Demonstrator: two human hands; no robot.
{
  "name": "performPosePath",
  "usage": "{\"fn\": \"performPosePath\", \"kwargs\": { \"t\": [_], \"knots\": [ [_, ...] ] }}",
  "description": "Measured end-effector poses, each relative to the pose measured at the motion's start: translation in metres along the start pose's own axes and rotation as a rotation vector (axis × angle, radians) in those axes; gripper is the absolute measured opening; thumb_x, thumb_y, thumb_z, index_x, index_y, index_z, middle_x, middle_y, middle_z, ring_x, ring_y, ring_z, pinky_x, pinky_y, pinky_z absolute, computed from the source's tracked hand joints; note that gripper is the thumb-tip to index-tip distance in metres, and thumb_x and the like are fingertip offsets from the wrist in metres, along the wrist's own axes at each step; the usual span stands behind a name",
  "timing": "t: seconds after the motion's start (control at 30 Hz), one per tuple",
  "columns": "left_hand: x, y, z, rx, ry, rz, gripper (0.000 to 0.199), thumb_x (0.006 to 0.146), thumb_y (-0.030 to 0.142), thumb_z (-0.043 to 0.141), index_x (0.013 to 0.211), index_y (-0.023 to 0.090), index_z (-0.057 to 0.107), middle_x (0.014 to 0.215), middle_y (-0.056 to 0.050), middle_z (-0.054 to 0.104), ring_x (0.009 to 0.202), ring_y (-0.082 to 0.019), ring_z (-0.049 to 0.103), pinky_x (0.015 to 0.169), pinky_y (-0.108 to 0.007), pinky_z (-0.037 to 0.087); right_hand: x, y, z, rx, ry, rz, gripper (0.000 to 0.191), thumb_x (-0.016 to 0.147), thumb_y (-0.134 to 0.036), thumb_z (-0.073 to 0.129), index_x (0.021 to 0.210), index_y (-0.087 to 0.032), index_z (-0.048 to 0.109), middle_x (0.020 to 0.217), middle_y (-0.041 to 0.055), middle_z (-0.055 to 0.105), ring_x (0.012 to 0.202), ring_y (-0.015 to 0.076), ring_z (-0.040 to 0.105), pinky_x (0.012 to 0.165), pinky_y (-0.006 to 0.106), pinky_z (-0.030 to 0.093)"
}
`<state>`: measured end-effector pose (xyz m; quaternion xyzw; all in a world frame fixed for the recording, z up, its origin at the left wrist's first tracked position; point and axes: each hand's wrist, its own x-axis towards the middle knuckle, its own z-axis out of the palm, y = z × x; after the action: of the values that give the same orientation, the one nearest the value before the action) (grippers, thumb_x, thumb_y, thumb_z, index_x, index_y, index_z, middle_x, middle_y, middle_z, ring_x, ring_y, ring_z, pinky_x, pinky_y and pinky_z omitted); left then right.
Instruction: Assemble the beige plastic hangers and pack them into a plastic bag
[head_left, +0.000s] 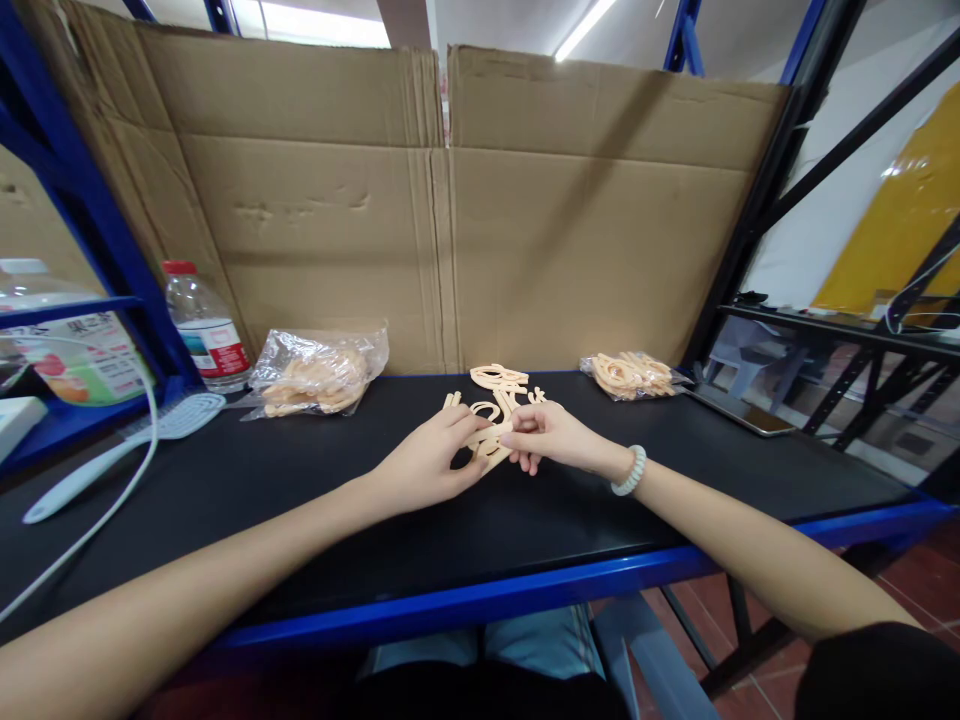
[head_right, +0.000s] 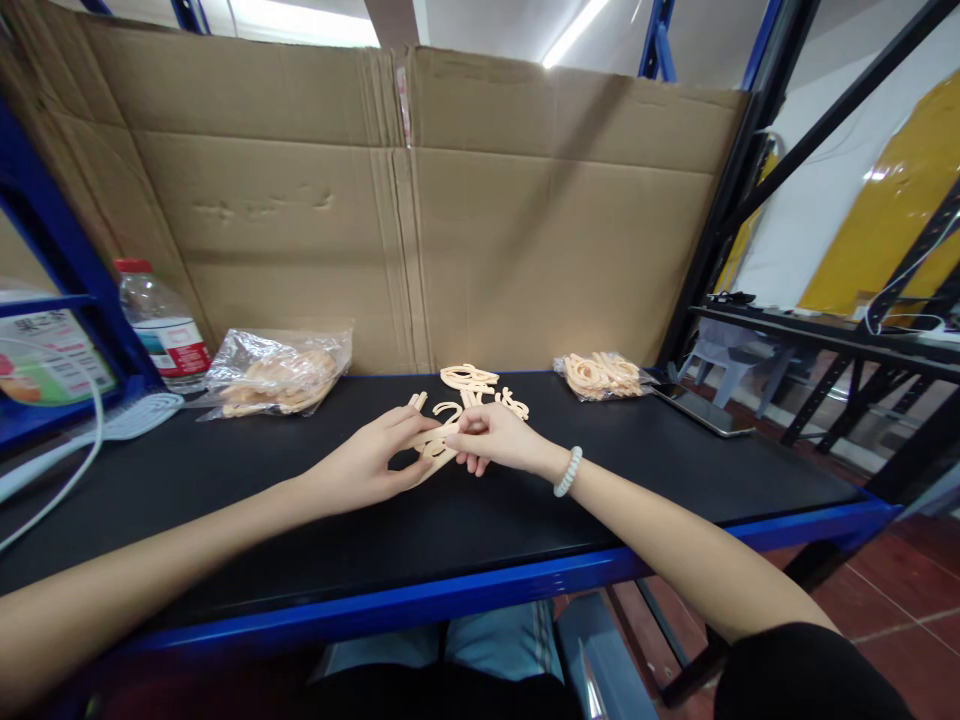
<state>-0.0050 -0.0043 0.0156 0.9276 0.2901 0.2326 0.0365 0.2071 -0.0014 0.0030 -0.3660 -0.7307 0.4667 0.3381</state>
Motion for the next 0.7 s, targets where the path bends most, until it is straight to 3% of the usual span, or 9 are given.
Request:
{"fn": "performPosePath", "kwargs": {
  "t": [0.2, 0.4, 0.7],
  "knots": [
    [0.003, -0.013, -0.004, -0.136, 0.017, -0.134, 0.020, 0.084, 0.028, 0.047, 0.093, 0.020, 0.062, 0.079, -0.001, 0.064, 0.068, -0.016, 0.056, 0.063, -0.026, 0.041, 0.004, 0.005, -0.006, 0.044, 0.067, -0.001, 0.031, 0.075, -0.042, 0.068, 0.074, -0.013, 0.057, 0.062, 0.0008, 0.061, 0.051, 0.0080, 0.058, 0.045, 0.018, 0.052],
    [0.002, -0.014, -0.005, -0.213, 0.134, -0.167, 0.019, 0.085, 0.032, 0.048, 0.088, 0.018, 0.061, 0.080, -0.001, 0.063, 0.071, -0.015, 0.056, 0.064, -0.025, 0.041, 0.004, 0.004, -0.006, -0.014, 0.051, 0.008, 0.027, 0.077, -0.039, 0.066, 0.077, -0.013, 0.058, 0.064, 0.0001, 0.059, 0.054, 0.0078, 0.056, 0.046, 0.018, 0.051],
    [0.000, -0.012, -0.005, -0.363, 0.273, -0.294, 0.026, 0.085, 0.039, 0.048, 0.094, 0.016, 0.058, 0.076, -0.001, 0.059, 0.064, -0.014, 0.053, 0.056, -0.024, 0.044, 0.003, 0.005, -0.005, -0.205, 0.027, -0.158, 0.031, 0.079, -0.045, 0.061, 0.079, -0.014, 0.064, 0.069, 0.0004, 0.056, 0.056, 0.0087, 0.050, 0.045, 0.020, 0.048]
  ]
}}
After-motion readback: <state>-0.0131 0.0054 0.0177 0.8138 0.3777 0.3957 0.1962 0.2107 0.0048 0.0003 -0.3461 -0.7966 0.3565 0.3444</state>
